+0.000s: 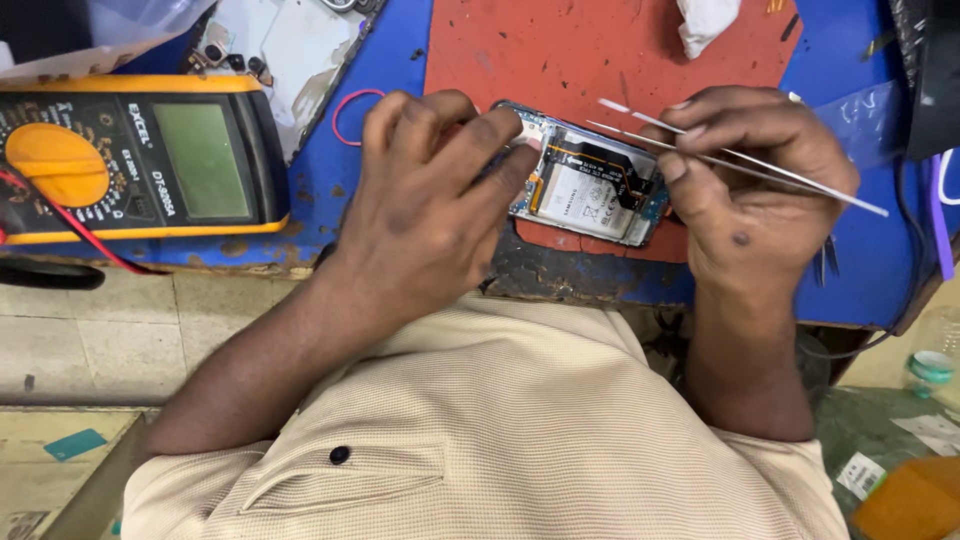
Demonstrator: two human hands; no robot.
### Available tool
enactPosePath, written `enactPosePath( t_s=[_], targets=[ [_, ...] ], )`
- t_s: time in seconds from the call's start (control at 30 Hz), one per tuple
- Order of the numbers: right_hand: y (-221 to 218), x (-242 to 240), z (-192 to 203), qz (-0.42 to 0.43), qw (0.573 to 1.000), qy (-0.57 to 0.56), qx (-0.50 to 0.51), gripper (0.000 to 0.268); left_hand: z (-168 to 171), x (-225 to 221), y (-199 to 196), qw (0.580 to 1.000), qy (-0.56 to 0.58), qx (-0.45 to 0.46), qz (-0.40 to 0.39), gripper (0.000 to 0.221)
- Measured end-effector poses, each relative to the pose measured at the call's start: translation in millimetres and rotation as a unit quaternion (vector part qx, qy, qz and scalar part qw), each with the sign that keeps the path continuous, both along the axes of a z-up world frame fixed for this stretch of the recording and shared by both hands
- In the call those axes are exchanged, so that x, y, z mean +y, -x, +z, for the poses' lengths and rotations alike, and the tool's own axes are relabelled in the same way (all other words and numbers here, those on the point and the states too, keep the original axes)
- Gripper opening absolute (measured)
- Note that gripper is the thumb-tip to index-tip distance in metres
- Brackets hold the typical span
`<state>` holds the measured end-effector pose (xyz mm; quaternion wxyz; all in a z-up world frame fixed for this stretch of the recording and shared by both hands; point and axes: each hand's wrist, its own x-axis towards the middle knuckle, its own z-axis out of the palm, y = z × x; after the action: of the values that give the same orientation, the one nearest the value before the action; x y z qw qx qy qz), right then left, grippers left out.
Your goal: The person uses a screwdriver to remove screws from a smartphone, then uses tweezers to disconnect internal components. They test the device by powering it on and connecting a charging cable.
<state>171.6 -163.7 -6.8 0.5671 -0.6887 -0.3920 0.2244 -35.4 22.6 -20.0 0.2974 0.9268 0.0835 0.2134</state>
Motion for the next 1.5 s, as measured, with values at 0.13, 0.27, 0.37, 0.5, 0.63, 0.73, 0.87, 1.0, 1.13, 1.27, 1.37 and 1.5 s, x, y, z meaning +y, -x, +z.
enactPosePath(
  t_s=[0.13,0.27,0.37,0.5,0.63,0.73,0.87,1.0,1.13,1.27,1.37,1.5],
  targets=[
    [-6.7,11.9,6.3,0.002,0.996,0.027,0.088,0.027,-4.0,1.4,0.6,0.999,-0.026,0.023,-0.013,0.029],
    [-9.2,25.0,13.9,0.018,0.992,0.028,0.125,0.025,-1.9,4.3,-1.4,0.999,-0.026,0.032,-0.020,0.029],
    [-13.5,26.4,12.4,0.018,0.989,-0.008,0.146,0.026,0.7,8.1,-4.1,0.999,-0.015,0.037,-0.026,0.030],
    [-32.2,15.9,8.5,-0.026,0.990,-0.032,0.134,0.026,2.1,9.6,-7.5,0.998,0.003,0.045,-0.033,0.030],
    [-31.1,-3.9,16.4,-0.034,0.995,0.090,0.005,0.035,3.2,10.4,-11.9,0.998,-0.011,0.039,-0.042,0.029],
    [-31.6,1.8,12.1,-0.027,0.997,0.027,0.066,0.042,4.1,9.7,-12.0,0.998,-0.019,0.045,-0.041,0.027],
    [-32.2,24.9,7.4,-0.005,0.989,-0.031,0.143,0.037,3.1,9.7,-9.9,0.998,-0.027,0.041,-0.033,0.033],
    [-29.2,39.0,9.0,0.021,0.992,-0.007,0.128,0.027,2.6,10.3,-8.9,0.999,-0.023,0.033,-0.023,0.034],
    [-18.1,40.8,7.3,0.051,0.995,0.079,0.019,0.027,0.5,10.5,-9.7,0.999,-0.028,0.033,-0.019,0.029],
    [-12.1,43.0,2.7,0.087,0.993,0.074,-0.028,0.025,-1.1,10.5,-10.3,0.998,-0.038,0.039,-0.017,0.024],
    [-6.0,43.9,3.7,0.079,0.994,0.071,-0.006,0.024,-1.6,10.9,-10.6,0.999,-0.029,0.037,-0.017,0.026],
    [-1.1,47.0,5.2,0.091,0.993,0.065,-0.020,0.026,-2.1,10.2,-9.5,0.999,-0.013,0.035,-0.016,0.027]
  ],
)
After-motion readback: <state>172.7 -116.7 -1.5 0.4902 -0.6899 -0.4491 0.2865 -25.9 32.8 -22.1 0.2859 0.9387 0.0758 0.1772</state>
